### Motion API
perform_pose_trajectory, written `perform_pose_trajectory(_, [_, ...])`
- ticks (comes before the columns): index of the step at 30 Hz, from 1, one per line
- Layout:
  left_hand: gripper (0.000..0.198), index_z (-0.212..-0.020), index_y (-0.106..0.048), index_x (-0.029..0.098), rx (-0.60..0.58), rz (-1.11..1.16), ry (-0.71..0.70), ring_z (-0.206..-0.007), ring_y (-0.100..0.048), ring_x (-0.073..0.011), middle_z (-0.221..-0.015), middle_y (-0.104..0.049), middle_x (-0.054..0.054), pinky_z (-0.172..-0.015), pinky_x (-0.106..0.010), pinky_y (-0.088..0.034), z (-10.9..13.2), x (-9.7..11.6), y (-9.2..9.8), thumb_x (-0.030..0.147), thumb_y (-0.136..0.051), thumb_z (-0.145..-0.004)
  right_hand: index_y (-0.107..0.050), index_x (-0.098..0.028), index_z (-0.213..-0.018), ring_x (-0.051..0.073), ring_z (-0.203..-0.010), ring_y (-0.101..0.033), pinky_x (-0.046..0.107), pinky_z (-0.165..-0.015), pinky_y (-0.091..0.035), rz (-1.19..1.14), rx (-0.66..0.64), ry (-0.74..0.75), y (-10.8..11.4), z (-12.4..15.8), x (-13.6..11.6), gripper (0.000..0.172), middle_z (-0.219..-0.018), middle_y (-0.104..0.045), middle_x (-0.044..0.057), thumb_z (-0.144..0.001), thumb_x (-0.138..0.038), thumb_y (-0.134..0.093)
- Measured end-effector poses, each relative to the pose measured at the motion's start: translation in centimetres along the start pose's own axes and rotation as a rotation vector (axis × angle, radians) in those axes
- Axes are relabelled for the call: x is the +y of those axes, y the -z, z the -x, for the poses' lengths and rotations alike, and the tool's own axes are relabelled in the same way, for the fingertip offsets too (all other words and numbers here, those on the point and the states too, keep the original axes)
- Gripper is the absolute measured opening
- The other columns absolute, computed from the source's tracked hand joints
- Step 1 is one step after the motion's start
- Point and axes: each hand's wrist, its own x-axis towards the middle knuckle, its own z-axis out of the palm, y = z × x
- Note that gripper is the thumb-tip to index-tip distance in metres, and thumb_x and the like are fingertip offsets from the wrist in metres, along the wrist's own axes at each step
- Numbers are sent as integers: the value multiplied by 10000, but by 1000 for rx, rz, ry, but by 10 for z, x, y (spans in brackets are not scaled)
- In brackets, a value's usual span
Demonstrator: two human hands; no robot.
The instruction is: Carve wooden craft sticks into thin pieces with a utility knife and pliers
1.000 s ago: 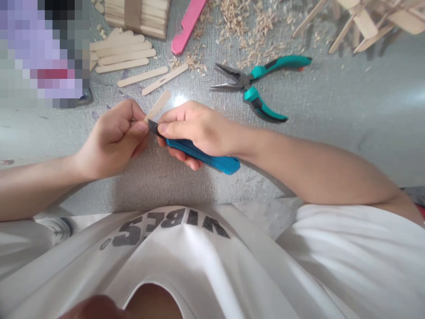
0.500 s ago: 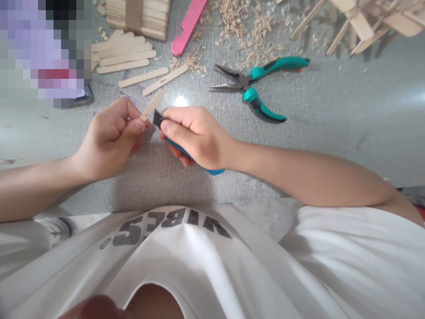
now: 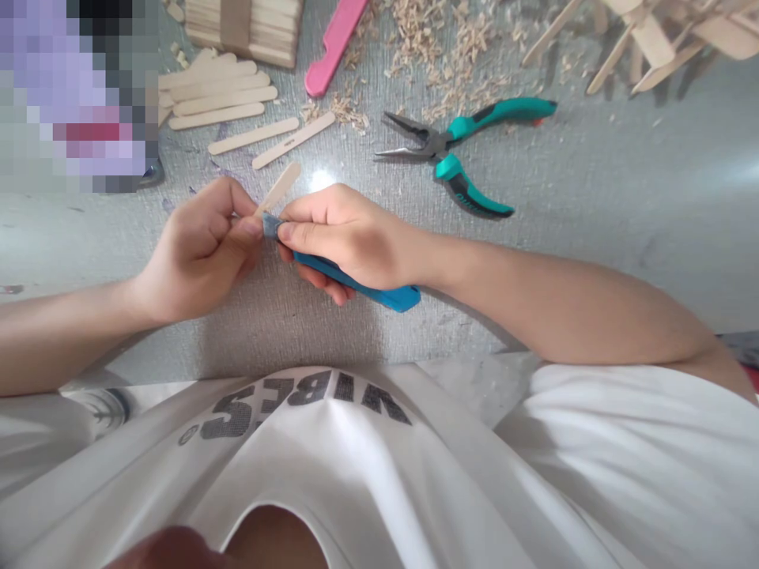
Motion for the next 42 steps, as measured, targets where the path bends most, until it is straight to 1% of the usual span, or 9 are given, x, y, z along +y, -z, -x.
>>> perform_pose_trajectory(5, [436, -896, -505, 247, 15, -23, 10, -633, -451, -119, -666, -524, 41, -590, -314, -386, 0, -2, 1, 605, -547, -1142, -596, -213, -898, 91, -464, -562, 221, -423, -379, 21, 73, 45, -7, 2, 4, 341, -628, -616, -55, -1101, -481, -652])
perform_pose_trajectory(8, [431, -871, -503, 253, 45, -35, -16, -618, -442, -127, -670, -523, 32, -577, -321, -373, 1, 2, 0, 594, -589, -1119, -586, -226, -893, 86, -470, -544, 214, -439, -381, 24, 199, 121, -12, 2, 6, 325, -625, -596, -64, -1121, -456, -617])
perform_pose_trajectory(11, [412, -893, -525, 260, 58, -53, 25, -631, -463, -144, -703, -541, 20, -586, -333, -384, 3, 4, 0, 604, -580, -1114, -587, -231, -901, 85, -472, -542, 217, -454, -399, 35, 288, 163, -13, 2, 6, 301, -642, -598, -63, -1137, -417, -580])
perform_pose_trajectory(18, [452, -866, -514, 254, 75, -52, -17, -620, -482, -125, -697, -535, 32, -590, -318, -386, 2, 1, 0, 627, -573, -1114, -602, -223, -899, 97, -464, -569, 239, -422, -402, 89, 56, 42, -4, 1, 4, 314, -637, -611, -59, -1106, -457, -633])
perform_pose_trajectory(22, [495, -874, -521, 259, 66, -12, 27, -617, -499, -134, -699, -524, 32, -600, -325, -386, 2, 4, -1, 700, -584, -1091, -581, -222, -894, 91, -449, -537, 245, -418, -372, 68, 25, 0, -1, -1, 3, 382, -620, -586, -59, -1101, -537, -640])
perform_pose_trajectory(26, [485, -869, -510, 250, 41, 13, 35, -645, -490, -133, -676, -527, 34, -617, -321, -405, 2, 5, -2, 667, -586, -1105, -576, -218, -906, 89, -451, -533, 247, -421, -358, 34, -2, -24, -1, -1, 1, 423, -626, -595, -55, -1087, -593, -651])
perform_pose_trajectory(35, [520, -867, -525, 249, 42, -21, 44, -650, -475, -143, -692, -528, 23, -621, -325, -396, 0, 6, 1, 719, -595, -1076, -587, -228, -904, 90, -487, -551, 243, -449, -359, 18, 124, 108, -11, 3, 10, 334, -649, -611, -58, -1116, -482, -631])
perform_pose_trajectory(39, [498, -875, -526, 240, 50, -31, 39, -639, -438, -129, -675, -536, 29, -612, -321, -377, 2, -3, 1, 683, -600, -1090, -581, -238, -909, 88, -492, -545, 240, -470, -373, -6, 257, 165, -13, 4, 7, 283, -663, -602, -58, -1140, -402, -585])
perform_pose_trajectory(42, [495, -881, -519, 241, 55, -31, -5, -650, -454, -127, -685, -550, 30, -607, -313, -385, 2, -6, 1, 681, -598, -1093, -588, -232, -902, 95, -476, -558, 245, -454, -384, 25, 211, 138, -10, 4, 5, 273, -651, -608, -54, -1135, -374, -581])
